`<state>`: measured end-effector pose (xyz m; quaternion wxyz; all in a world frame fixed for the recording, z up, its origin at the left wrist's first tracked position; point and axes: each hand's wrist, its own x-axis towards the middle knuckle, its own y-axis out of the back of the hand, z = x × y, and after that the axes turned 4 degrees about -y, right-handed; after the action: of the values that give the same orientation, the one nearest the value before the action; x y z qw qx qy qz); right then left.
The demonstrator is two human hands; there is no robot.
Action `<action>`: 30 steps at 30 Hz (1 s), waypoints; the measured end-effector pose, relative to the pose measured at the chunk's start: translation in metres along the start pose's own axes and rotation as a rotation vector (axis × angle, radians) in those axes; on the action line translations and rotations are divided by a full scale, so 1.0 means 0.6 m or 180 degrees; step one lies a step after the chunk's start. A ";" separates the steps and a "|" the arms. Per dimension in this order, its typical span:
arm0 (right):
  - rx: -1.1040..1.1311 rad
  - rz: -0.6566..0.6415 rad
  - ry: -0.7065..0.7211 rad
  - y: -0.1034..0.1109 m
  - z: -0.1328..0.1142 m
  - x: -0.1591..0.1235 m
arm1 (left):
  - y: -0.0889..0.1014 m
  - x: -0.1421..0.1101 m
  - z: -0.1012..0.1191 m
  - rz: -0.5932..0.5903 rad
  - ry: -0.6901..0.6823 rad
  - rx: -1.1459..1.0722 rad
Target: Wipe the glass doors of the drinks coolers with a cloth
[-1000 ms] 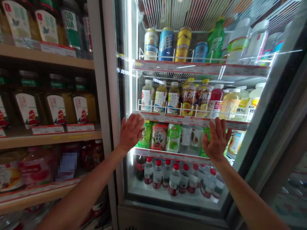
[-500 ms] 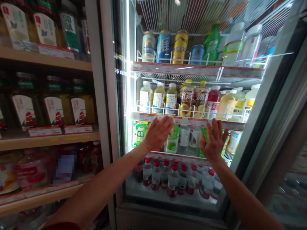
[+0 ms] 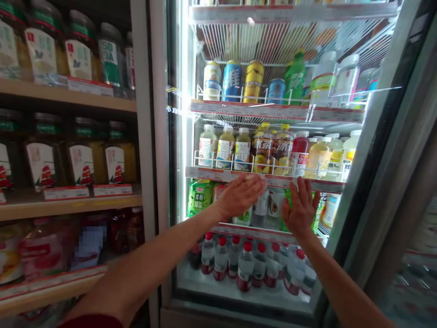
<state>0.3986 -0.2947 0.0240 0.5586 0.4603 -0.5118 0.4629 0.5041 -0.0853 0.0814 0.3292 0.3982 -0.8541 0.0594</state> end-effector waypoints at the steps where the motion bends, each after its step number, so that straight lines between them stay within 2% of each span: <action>1: 0.0012 -0.0004 0.0012 0.000 0.001 0.000 | -0.002 0.002 0.006 -0.0051 -0.0218 -0.0046; 2: 0.0038 -0.0010 0.0025 0.001 0.001 0.000 | -0.002 0.006 0.005 -0.0051 -0.0166 -0.0063; 3: 0.0074 -0.0014 0.0039 0.001 0.002 -0.001 | -0.001 0.010 0.001 0.0009 0.0180 -0.0040; 5: 0.0157 0.0012 0.0069 0.002 0.003 -0.001 | 0.001 0.020 -0.008 0.0202 0.1250 0.0062; 6: 0.0196 0.0032 0.0080 0.002 0.003 -0.001 | 0.000 0.024 -0.004 0.0239 0.1574 0.0075; 7: 0.0234 0.0052 0.0089 0.002 0.004 0.000 | -0.001 0.026 0.006 0.0208 0.1591 0.0038; 8: 0.0265 0.0057 0.0099 0.003 0.005 0.000 | -0.004 0.026 0.022 0.0118 0.1270 -0.0052; 10: 0.0313 0.0027 0.0120 0.005 0.009 -0.001 | -0.010 0.021 0.061 -0.0120 0.0103 -0.0296; 11: 0.0335 0.0012 0.0117 0.006 0.011 -0.003 | -0.013 0.019 0.075 -0.0183 -0.0332 -0.0385; 12: 0.0354 0.0006 0.0096 0.008 0.014 -0.005 | -0.015 0.018 0.082 -0.0195 -0.0517 -0.0432; 13: 0.0368 0.0014 0.0050 0.009 0.017 -0.008 | -0.016 0.019 0.082 -0.0174 -0.0432 -0.0441; 14: 0.0381 0.0036 -0.0015 0.012 0.019 -0.011 | -0.015 0.023 0.074 -0.0122 -0.0101 -0.0414; 16: 0.0435 0.0079 -0.0143 0.017 0.018 -0.017 | -0.014 0.037 0.053 0.0045 0.0891 -0.0285; 17: 0.0492 0.0087 -0.0180 0.020 0.014 -0.018 | -0.015 0.045 0.046 0.0128 0.1264 -0.0232; 18: 0.0583 0.0102 -0.0194 0.024 0.007 -0.019 | -0.017 0.052 0.045 0.0204 0.1433 -0.0220; 22: 0.1434 0.0141 -0.0102 0.030 -0.046 -0.015 | -0.031 0.062 0.096 0.0322 0.1151 -0.0524; 25: 0.2037 -0.0068 0.0053 0.021 -0.087 -0.009 | -0.026 0.042 0.121 0.0308 0.1413 -0.0774; 27: 0.1967 -0.0140 0.0049 0.010 -0.110 -0.003 | -0.010 0.014 0.108 0.0112 0.1335 -0.0904; 29: 0.1487 -0.0146 -0.0148 -0.004 -0.133 0.005 | 0.008 -0.021 0.077 -0.0157 0.1184 -0.0930; 30: 0.1177 -0.0162 -0.0260 -0.012 -0.145 0.012 | 0.014 -0.038 0.060 -0.0157 0.1217 -0.0850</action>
<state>0.4185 -0.2092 0.0261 0.4547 0.5863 -0.4284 0.5157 0.4900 -0.0777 0.0408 0.5361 0.3533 -0.7665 0.0121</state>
